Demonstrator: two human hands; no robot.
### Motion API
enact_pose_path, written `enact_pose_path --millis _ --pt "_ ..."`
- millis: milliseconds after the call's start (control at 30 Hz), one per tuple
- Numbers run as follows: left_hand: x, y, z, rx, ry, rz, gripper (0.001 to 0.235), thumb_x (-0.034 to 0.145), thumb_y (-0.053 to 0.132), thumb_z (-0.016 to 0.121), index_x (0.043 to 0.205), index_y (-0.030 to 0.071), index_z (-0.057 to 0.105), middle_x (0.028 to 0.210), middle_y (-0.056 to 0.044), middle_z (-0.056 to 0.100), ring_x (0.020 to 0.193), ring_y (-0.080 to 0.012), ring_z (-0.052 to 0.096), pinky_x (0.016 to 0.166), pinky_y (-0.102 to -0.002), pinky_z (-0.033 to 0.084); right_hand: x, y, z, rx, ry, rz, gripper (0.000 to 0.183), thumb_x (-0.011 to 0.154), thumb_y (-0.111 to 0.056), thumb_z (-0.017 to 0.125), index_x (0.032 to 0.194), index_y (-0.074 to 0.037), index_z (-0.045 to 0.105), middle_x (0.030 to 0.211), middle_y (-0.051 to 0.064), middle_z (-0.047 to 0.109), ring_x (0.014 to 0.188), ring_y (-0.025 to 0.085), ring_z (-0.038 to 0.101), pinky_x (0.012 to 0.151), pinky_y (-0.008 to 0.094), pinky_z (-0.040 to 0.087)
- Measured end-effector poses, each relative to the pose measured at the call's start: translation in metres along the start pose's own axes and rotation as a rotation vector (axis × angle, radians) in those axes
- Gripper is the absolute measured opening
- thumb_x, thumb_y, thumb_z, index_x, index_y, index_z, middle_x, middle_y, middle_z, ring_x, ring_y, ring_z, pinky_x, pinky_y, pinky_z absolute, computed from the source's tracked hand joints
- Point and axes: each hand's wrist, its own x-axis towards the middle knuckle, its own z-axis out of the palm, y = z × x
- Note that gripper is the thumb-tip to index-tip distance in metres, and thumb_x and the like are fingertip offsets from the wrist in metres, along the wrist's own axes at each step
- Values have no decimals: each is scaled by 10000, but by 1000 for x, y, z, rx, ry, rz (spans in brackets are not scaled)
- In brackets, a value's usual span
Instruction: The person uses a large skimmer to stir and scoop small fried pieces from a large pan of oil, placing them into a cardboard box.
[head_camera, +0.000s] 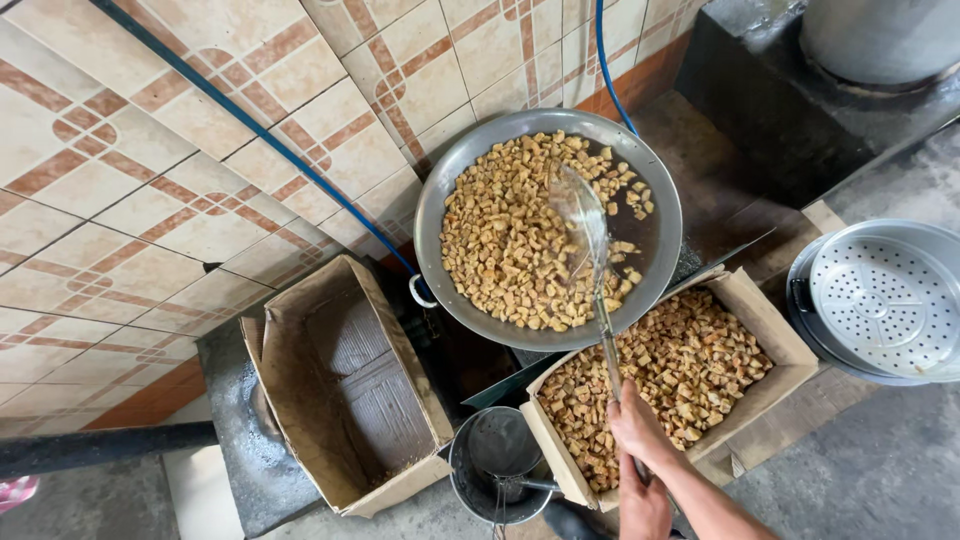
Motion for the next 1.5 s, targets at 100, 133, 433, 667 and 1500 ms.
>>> enact_pose_path --millis 100,133,433,667,1500 --pt "-8 27 15 52 -21 -235 665 981 55 456 1596 93 204 1419 -188 634 1316 -262 658 1116 -317 552 -20 -21 -24 -177 95 80 353 1044 -215 475 1304 -5 361 718 106 601 470 184 565 328 305 429" --pt "-9 35 19 42 -38 -218 652 984 58 490 1584 84 237 1423 -175 624 1318 -256 640 1116 -317 533 -22 -27 -29 -177 133 79 369 1029 -189 481 1312 8 350 747 119 610 491 203 601 341 317 465" --pt "7 -10 -53 67 -289 -95 617 968 20 594 1545 26 378 1422 -152 632 1292 -231 593 1091 -304 473 3 18 20 -181 535 40 381 899 -129 605 1174 42 405 847 288 673 744 389 692 612 464 567" --pt "21 54 -193 793 -271 -257 794 887 30 535 1622 111 245 1308 -218 667 1234 -360 629 1033 -413 487 17 -48 143 305 354 311 292 998 -179 557 1204 -35 409 751 198 660 612 304 671 504 441 515" --pt "33 68 -249 957 -208 -282 906 842 18 482 1618 126 27 1338 -230 648 1163 -410 670 972 -470 539 14 -114 194 691 164 280 177 1021 -173 515 1115 -60 418 697 52 489 500 199 511 398 376 409"
